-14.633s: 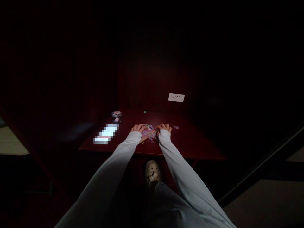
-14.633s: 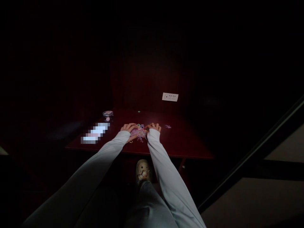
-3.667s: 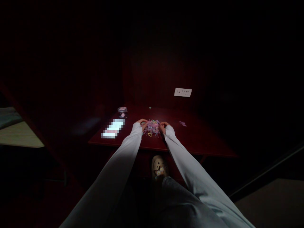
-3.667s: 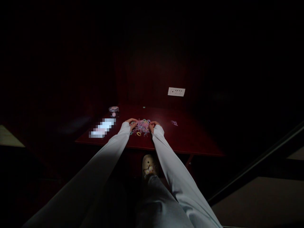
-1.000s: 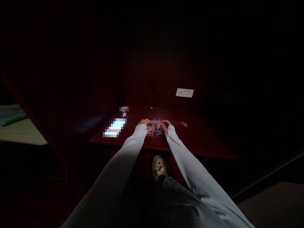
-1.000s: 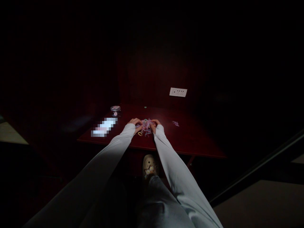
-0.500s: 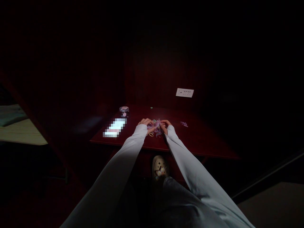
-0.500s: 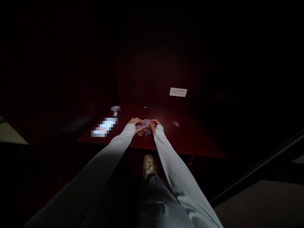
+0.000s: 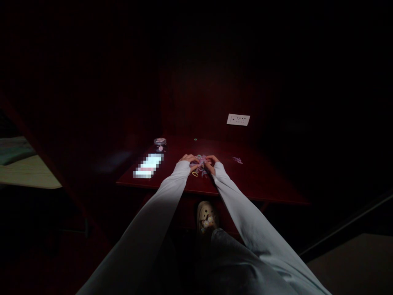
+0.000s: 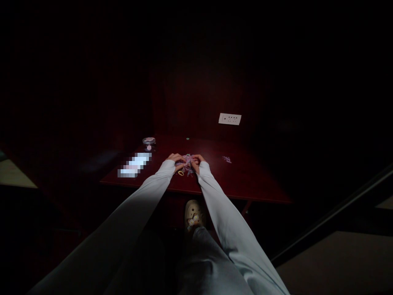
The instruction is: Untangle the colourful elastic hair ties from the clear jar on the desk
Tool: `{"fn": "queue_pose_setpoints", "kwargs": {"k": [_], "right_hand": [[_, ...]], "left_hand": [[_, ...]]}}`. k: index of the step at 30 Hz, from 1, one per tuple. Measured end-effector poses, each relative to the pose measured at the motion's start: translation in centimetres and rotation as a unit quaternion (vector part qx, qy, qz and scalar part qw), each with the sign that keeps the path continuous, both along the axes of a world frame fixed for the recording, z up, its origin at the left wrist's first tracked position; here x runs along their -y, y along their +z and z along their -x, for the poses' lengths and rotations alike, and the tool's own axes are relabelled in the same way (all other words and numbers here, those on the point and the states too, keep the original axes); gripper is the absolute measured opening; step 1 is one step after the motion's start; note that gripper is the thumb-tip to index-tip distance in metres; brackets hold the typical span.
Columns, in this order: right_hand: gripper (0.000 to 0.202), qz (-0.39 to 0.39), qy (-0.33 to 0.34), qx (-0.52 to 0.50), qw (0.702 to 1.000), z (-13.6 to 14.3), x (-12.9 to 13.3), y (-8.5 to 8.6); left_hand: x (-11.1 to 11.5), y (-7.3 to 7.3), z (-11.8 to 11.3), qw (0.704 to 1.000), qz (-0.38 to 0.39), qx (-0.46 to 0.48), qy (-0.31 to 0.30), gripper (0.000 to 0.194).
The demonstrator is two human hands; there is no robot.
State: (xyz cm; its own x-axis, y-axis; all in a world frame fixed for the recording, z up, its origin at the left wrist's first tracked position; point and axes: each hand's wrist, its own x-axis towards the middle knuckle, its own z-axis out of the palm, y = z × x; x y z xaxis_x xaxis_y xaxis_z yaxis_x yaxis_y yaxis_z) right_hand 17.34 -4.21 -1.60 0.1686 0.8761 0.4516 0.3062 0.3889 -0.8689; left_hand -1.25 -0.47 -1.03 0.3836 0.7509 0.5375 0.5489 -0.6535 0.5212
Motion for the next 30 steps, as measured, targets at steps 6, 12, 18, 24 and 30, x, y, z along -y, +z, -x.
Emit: {"fn": "queue_pose_setpoints", "kwargs": {"k": [6, 12, 18, 24, 30], "right_hand": [[0.043, 0.004, 0.006, -0.008, 1.0, 0.2, 0.0, 0.2], [0.041, -0.002, -0.003, 0.001, 1.0, 0.3, 0.3, 0.3], [0.029, 0.007, -0.032, 0.021, 0.999, -0.1, -0.2, 0.0], [0.021, -0.034, -0.119, 0.128, 0.984, -0.8, -0.2, 0.3], [0.018, -0.016, -0.088, 0.187, 0.978, -0.5, 0.4, 0.5]], "left_hand": [[-0.4, -0.3, 0.1, 1.0, -0.008, 0.004, -0.005, 0.007], [-0.7, -0.3, 0.1, 1.0, -0.008, 0.012, 0.0, 0.004], [-0.4, 0.1, 0.2, 1.0, -0.007, 0.023, 0.005, 0.006], [0.1, 0.3, 0.2, 1.0, -0.019, -0.006, 0.01, 0.007], [0.8, 0.5, -0.1, 0.999, -0.033, -0.036, 0.016, 0.009]]}}
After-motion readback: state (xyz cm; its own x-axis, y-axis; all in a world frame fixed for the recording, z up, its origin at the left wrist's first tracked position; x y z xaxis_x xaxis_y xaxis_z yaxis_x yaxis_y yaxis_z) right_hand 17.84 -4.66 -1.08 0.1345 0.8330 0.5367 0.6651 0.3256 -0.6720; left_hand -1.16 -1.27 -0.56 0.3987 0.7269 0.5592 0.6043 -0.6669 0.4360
